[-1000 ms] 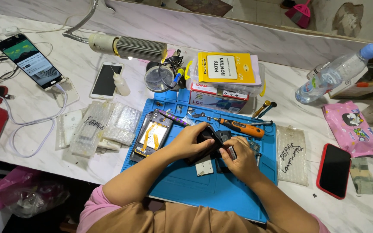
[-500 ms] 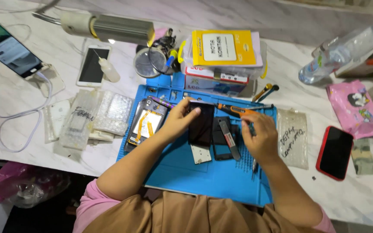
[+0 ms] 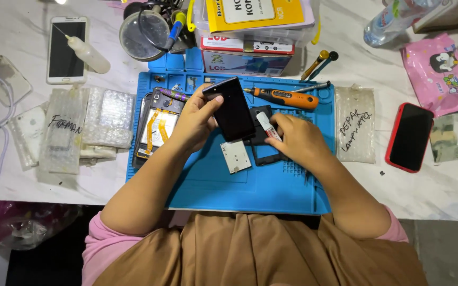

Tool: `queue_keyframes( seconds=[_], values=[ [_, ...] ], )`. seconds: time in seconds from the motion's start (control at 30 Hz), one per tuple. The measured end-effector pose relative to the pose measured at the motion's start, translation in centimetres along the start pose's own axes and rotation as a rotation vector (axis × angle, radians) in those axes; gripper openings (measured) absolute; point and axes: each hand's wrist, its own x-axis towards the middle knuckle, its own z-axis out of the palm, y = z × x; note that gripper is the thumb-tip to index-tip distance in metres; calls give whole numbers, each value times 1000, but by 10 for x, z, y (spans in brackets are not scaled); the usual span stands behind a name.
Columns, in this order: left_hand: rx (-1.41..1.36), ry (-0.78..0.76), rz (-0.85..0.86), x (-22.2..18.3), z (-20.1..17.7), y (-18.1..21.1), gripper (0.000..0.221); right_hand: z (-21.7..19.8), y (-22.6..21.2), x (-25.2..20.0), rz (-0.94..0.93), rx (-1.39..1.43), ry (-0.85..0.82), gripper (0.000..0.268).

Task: Disassembling and reassembling a mobile phone on a repair bench to inspect or fix internal components

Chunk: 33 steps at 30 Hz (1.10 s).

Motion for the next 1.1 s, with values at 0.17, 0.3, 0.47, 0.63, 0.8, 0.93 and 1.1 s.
queue_keyframes(
  seconds=[0.17,0.3,0.47,0.63,0.8,0.93,1.1],
  values=[
    [148,-60,39,9,-26,-33,11,9,10,1,33,-59,84,40],
    [434,-149,144,5,-29,-23,9,14,17,4,-149,11,378,36],
    [266,-148,89,-8,-18,-24,8,23,19,3,-181,233,583,6],
    [55,-79,-7,-17,5,-19,7,9,3,4,-301,510,709,16],
    [59,-105,-43,-15,1,-33,9,4,-7,4,-389,469,729,12],
    [120,-119,-49,-15,-9,-33,7,19,4,3,-439,343,721,7],
    [499,-178,145,-13,-6,-19,8,3,-7,3,-471,395,707,10]
  ],
)
